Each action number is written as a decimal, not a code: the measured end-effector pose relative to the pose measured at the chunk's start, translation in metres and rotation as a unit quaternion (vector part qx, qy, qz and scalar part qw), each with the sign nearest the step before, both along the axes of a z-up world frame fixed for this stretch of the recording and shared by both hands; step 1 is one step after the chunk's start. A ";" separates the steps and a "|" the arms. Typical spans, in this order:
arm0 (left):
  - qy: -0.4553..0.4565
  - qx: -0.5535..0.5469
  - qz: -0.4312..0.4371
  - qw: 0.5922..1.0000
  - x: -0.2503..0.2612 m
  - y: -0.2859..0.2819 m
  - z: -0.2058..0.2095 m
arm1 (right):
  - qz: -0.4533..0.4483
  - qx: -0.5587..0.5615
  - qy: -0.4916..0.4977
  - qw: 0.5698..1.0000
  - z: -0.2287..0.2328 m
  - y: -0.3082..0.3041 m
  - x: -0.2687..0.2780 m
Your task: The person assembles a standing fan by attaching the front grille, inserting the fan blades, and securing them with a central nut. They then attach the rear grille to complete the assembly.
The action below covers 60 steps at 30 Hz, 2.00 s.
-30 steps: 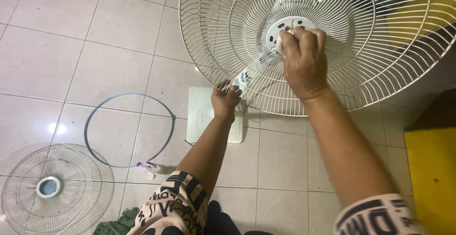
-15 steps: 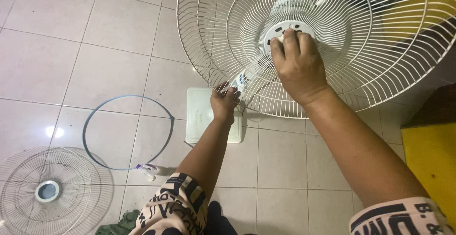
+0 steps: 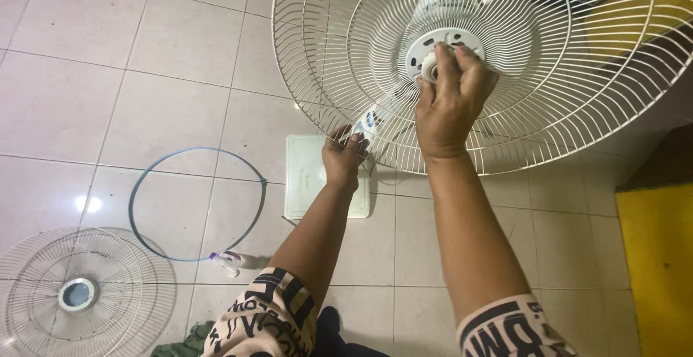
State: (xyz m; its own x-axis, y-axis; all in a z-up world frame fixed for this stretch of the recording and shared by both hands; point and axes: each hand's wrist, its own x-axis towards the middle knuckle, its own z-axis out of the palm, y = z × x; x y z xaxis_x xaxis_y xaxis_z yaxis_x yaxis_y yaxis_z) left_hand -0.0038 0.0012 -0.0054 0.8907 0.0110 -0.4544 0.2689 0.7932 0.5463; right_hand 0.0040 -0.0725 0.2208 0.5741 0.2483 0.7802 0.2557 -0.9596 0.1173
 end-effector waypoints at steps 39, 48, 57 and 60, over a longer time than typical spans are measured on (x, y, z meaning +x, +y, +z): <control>0.038 -0.017 -0.018 0.999 0.012 0.005 -0.010 | -0.016 -0.219 0.046 0.974 0.021 -0.003 0.001; 0.010 0.063 0.000 0.998 -0.001 0.008 -0.001 | -0.007 -0.204 0.109 0.973 0.009 -0.014 -0.011; -0.012 0.149 0.031 0.988 -0.059 0.054 -0.004 | 0.109 -0.077 0.188 0.973 -0.027 -0.001 -0.077; -0.053 0.224 0.084 0.970 -0.087 0.082 -0.023 | 0.127 -0.039 0.179 0.975 -0.057 0.014 -0.110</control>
State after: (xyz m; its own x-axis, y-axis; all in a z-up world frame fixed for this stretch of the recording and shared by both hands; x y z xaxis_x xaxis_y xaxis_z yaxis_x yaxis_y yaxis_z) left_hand -0.0910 0.0828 -0.0281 0.9009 0.3344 -0.2767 0.0802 0.4982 0.8634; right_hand -0.1058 -0.0588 0.1643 0.7186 0.4683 0.5142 0.5220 -0.8517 0.0461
